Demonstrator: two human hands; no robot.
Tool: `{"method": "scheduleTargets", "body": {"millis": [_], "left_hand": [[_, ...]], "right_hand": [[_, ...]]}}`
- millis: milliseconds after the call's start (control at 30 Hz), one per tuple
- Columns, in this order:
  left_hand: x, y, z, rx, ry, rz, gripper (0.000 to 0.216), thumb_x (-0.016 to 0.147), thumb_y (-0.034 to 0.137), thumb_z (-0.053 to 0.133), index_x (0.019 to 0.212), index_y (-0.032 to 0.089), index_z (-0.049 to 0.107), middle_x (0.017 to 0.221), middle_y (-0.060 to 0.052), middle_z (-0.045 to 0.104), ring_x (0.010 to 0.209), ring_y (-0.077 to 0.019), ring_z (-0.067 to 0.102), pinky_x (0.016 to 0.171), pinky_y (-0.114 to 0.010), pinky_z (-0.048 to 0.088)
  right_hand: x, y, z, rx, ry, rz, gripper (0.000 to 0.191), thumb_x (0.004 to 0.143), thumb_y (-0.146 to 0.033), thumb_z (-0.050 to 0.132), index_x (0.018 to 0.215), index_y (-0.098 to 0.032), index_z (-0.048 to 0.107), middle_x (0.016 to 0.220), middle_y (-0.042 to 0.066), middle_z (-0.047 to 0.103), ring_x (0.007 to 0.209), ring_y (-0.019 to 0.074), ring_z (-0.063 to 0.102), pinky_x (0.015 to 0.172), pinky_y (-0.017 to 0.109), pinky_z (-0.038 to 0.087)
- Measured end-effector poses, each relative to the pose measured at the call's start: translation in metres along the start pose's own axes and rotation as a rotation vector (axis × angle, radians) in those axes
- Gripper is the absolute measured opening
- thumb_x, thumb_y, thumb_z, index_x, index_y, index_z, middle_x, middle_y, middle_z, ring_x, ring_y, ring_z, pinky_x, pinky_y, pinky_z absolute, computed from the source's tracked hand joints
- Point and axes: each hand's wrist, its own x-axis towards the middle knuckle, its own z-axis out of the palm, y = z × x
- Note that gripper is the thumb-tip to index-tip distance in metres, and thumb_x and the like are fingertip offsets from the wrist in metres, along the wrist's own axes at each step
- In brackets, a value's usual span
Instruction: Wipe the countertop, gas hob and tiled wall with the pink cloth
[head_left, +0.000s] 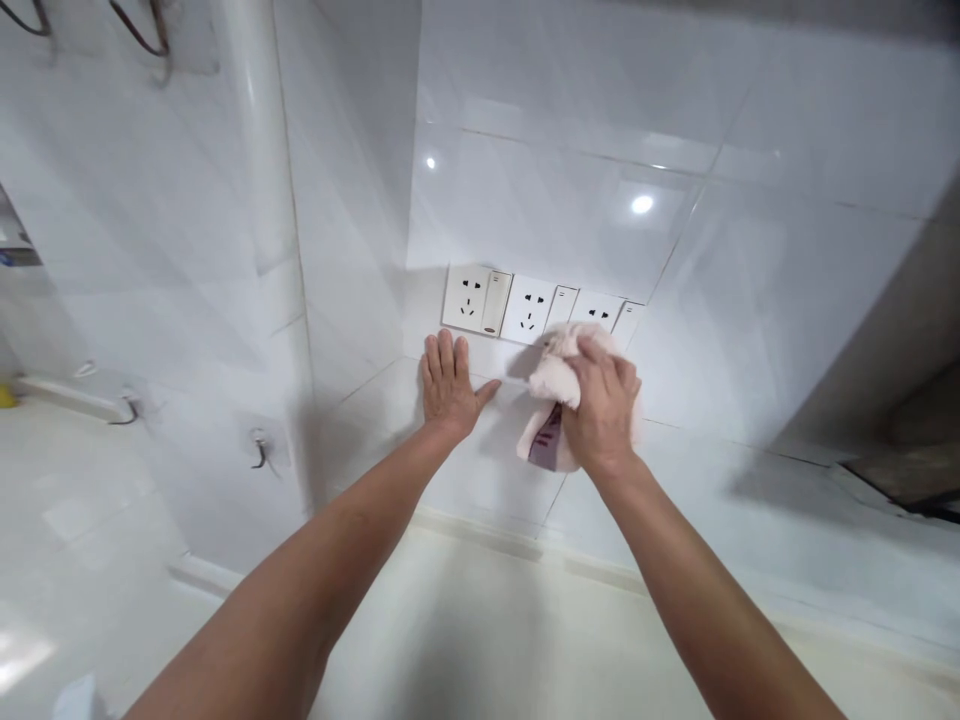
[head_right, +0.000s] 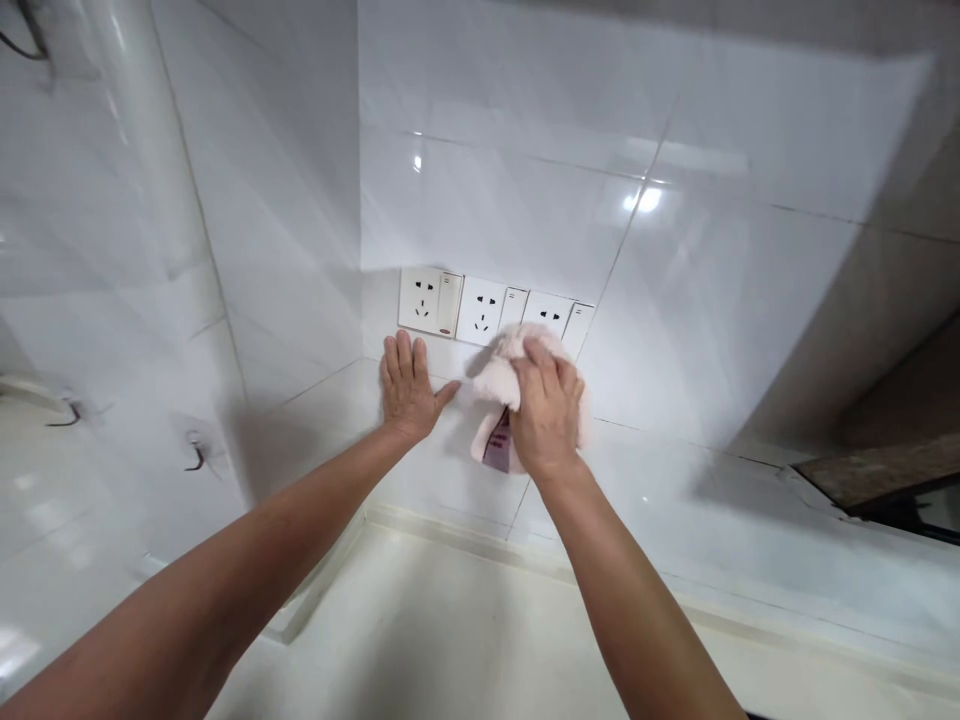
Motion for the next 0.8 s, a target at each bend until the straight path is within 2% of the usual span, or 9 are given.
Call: {"method": "scheduleTargets", "body": {"millis": [67,133,300,433,533,600,700,800], "left_hand": [[0.000,0.000,0.000,-0.004,0.009,0.001,0.101,0.097,0.067,0.059,0.170,0.013,0.018,0.178,-0.023,0.009,0.166,-0.0351,-0.009,0.133,-0.064,0.006],[-0.001,0.001,0.000,-0.007,0.014,-0.003,0.101,0.096,0.065,0.062,0.171,0.013,0.017,0.179,-0.023,0.009,0.166,-0.0355,-0.009,0.133,-0.065,0.007],[-0.001,0.004,-0.003,0.001,-0.006,-0.005,0.099,0.096,0.062,0.065,0.169,0.010,0.022,0.178,-0.024,0.012,0.166,-0.0363,-0.009,0.133,-0.064,0.006],[0.000,0.005,-0.005,0.000,-0.024,-0.013,0.100,0.096,0.060,0.065,0.169,0.008,0.020,0.177,-0.026,0.010,0.165,-0.0371,-0.010,0.133,-0.065,0.005],[-0.001,0.005,-0.005,-0.018,-0.025,-0.015,0.100,0.096,0.058,0.065,0.170,0.011,0.018,0.178,-0.025,0.009,0.165,-0.0367,-0.010,0.133,-0.066,0.005],[-0.001,0.004,-0.003,-0.029,-0.018,-0.015,0.099,0.097,0.059,0.065,0.170,0.013,0.017,0.179,-0.023,0.008,0.166,-0.0356,-0.010,0.133,-0.066,0.005],[0.000,0.003,-0.002,-0.034,-0.014,-0.010,0.099,0.097,0.060,0.064,0.170,0.013,0.017,0.179,-0.022,0.008,0.166,-0.0352,-0.011,0.133,-0.065,0.005],[0.000,0.003,-0.003,-0.032,-0.021,-0.009,0.099,0.097,0.060,0.064,0.170,0.012,0.017,0.179,-0.023,0.007,0.165,-0.0360,-0.011,0.133,-0.065,0.006]], "right_hand": [[0.018,-0.001,0.002,-0.044,0.009,0.015,0.043,0.093,-0.010,0.043,0.129,-0.024,0.061,0.154,0.012,0.056,0.119,0.0336,0.046,0.093,0.051,0.042],[0.026,-0.004,0.006,-0.088,-0.044,0.007,0.038,0.093,-0.011,0.044,0.125,-0.022,0.062,0.154,0.013,0.055,0.115,0.0340,0.047,0.089,0.050,0.042],[0.004,-0.005,0.006,-0.127,-0.183,-0.065,0.028,0.096,-0.013,0.044,0.112,-0.020,0.065,0.147,0.017,0.058,0.104,0.0303,0.050,0.083,0.046,0.043],[0.008,0.009,0.003,-0.100,-0.180,-0.058,0.027,0.105,-0.025,0.048,0.126,-0.025,0.065,0.149,0.013,0.057,0.116,0.0298,0.053,0.094,0.050,0.049],[0.027,0.015,0.005,-0.107,-0.181,-0.042,0.038,0.104,-0.041,0.063,0.137,-0.023,0.062,0.146,0.012,0.058,0.123,0.0276,0.059,0.104,0.052,0.054],[0.034,0.015,0.008,-0.111,-0.201,-0.040,0.044,0.102,-0.046,0.067,0.138,-0.022,0.062,0.143,0.011,0.060,0.122,0.0257,0.063,0.104,0.050,0.056],[0.025,0.008,0.008,-0.115,-0.248,-0.038,0.039,0.103,-0.044,0.066,0.135,-0.023,0.064,0.141,0.011,0.062,0.119,0.0242,0.064,0.102,0.048,0.058],[-0.004,-0.005,-0.001,-0.109,-0.301,-0.041,0.040,0.102,-0.044,0.067,0.135,-0.022,0.063,0.139,0.011,0.063,0.118,0.0243,0.065,0.100,0.047,0.059]]}}
